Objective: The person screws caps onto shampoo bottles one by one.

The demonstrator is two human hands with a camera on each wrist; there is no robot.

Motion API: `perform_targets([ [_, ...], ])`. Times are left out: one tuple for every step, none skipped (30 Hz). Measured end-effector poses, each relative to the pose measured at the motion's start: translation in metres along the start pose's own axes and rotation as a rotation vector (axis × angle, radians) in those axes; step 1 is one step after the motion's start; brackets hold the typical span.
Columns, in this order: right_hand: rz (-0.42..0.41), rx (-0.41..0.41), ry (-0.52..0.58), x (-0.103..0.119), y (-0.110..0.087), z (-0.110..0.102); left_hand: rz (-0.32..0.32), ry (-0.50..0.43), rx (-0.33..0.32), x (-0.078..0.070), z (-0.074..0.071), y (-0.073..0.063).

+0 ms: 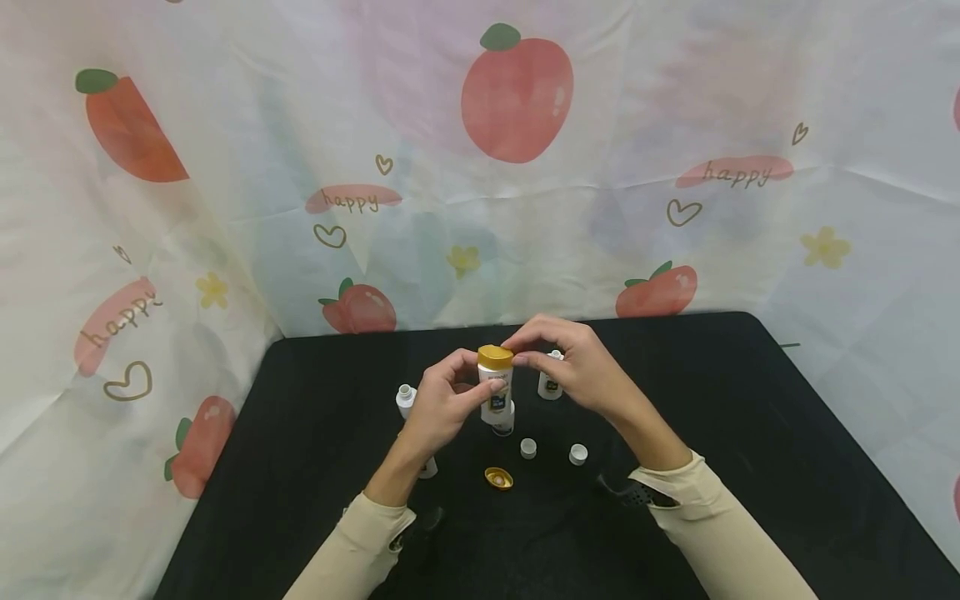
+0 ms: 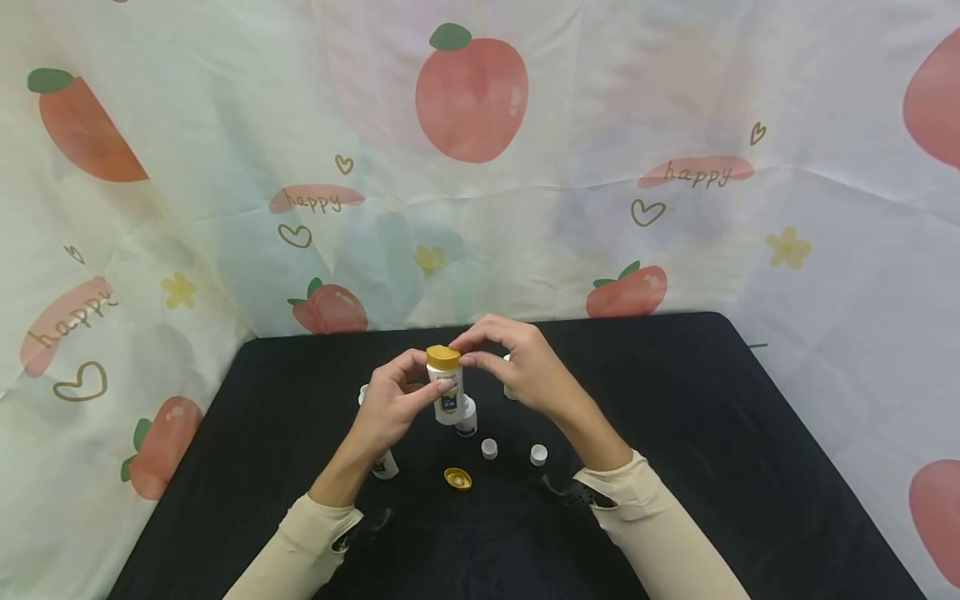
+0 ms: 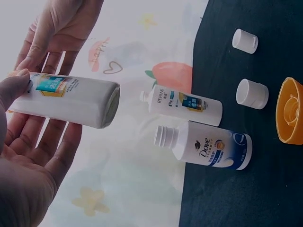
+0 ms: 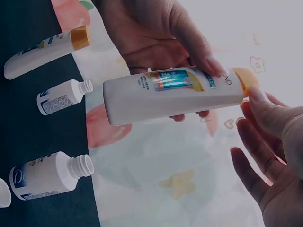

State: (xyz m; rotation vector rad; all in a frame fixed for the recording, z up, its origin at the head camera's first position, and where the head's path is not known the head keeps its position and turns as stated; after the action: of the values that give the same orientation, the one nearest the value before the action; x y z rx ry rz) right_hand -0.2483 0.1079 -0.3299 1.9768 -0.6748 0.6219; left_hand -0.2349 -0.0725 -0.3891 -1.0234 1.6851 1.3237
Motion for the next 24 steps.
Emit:
perform_targets([
  [0.007,0.007,0.014,-0.001,0.000,0.000,0.002,-0.003,0.004,0.000,0.001,0.000],
  [0.014,0.016,0.027,-0.003,-0.001,0.001,0.004,-0.005,0.009,0.000,0.001,0.000],
  [0.023,0.031,0.040,-0.004,-0.001,0.002,0.007,-0.006,0.014,-0.001,0.001,0.000],
  [0.032,0.048,0.051,-0.005,-0.001,0.002,0.010,-0.009,0.017,-0.001,0.002,0.000],
  [0.041,0.070,0.067,-0.006,-0.002,0.003,0.013,-0.010,0.021,-0.001,0.002,0.000],
  [0.053,0.093,0.079,-0.007,-0.002,0.004,0.015,-0.011,0.024,-0.002,0.002,0.000],
  [0.063,0.120,0.090,-0.008,-0.003,0.006,0.018,-0.012,0.029,-0.002,0.003,0.000],
  [0.073,0.147,0.096,-0.009,-0.004,0.007,0.019,-0.013,0.034,-0.002,0.003,0.000],
  [0.081,0.173,0.105,-0.010,-0.005,0.008,0.020,-0.013,0.042,-0.003,0.004,-0.001],
  [0.085,0.197,0.116,-0.010,-0.005,0.008,0.021,-0.017,0.050,-0.003,0.004,-0.001],
  [0.088,0.217,0.126,-0.011,-0.006,0.009,0.021,-0.018,0.060,-0.004,0.004,-0.001],
  [0.089,0.234,0.133,-0.011,-0.007,0.010,0.023,-0.020,0.070,-0.004,0.005,-0.001],
  [0.086,0.248,0.146,-0.011,-0.007,0.010,0.025,-0.021,0.078,-0.004,0.005,-0.002],
  [0.082,0.259,0.164,-0.011,-0.008,0.010,0.026,-0.022,0.085,-0.005,0.005,-0.002],
  [0.073,0.270,0.188,-0.011,-0.008,0.011,0.029,-0.022,0.090,-0.005,0.006,-0.002],
  [0.066,0.279,0.213,-0.011,-0.008,0.012,0.032,-0.022,0.092,-0.005,0.006,-0.002],
  [0.056,0.286,0.234,-0.012,-0.009,0.013,0.036,-0.019,0.093,-0.006,0.006,-0.002],
  [0.046,0.293,0.255,-0.012,-0.009,0.013,0.039,-0.017,0.092,-0.006,0.006,-0.002],
  [0.040,0.298,0.273,-0.012,-0.009,0.014,0.042,-0.016,0.091,-0.006,0.006,-0.002],
  [0.034,0.301,0.283,-0.012,-0.008,0.015,0.043,-0.016,0.090,-0.007,0.006,-0.003],
  [0.031,0.301,0.287,-0.012,-0.008,0.015,0.045,-0.016,0.089,-0.007,0.006,-0.003],
  [0.032,0.297,0.284,-0.011,-0.008,0.015,0.046,-0.014,0.086,-0.007,0.006,-0.003],
  [0.034,0.291,0.277,-0.011,-0.007,0.015,0.046,-0.013,0.084,-0.006,0.006,-0.003],
  [0.037,0.285,0.271,-0.011,-0.007,0.016,0.046,-0.013,0.079,-0.006,0.005,-0.003],
])
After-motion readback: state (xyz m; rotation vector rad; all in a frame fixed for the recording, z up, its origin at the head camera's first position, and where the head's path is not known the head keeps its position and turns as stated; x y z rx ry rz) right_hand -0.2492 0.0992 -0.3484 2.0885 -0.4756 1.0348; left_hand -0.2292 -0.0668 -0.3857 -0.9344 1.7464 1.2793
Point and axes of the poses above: each hand's wrist, its own y-axis towards the middle knuckle, its own z-axis out of the palm, x = y × z, the point moved 6 cm from there along y, towards the middle knuckle, and after that the axes turned 7 degrees about -x, right-handed, at the moved point
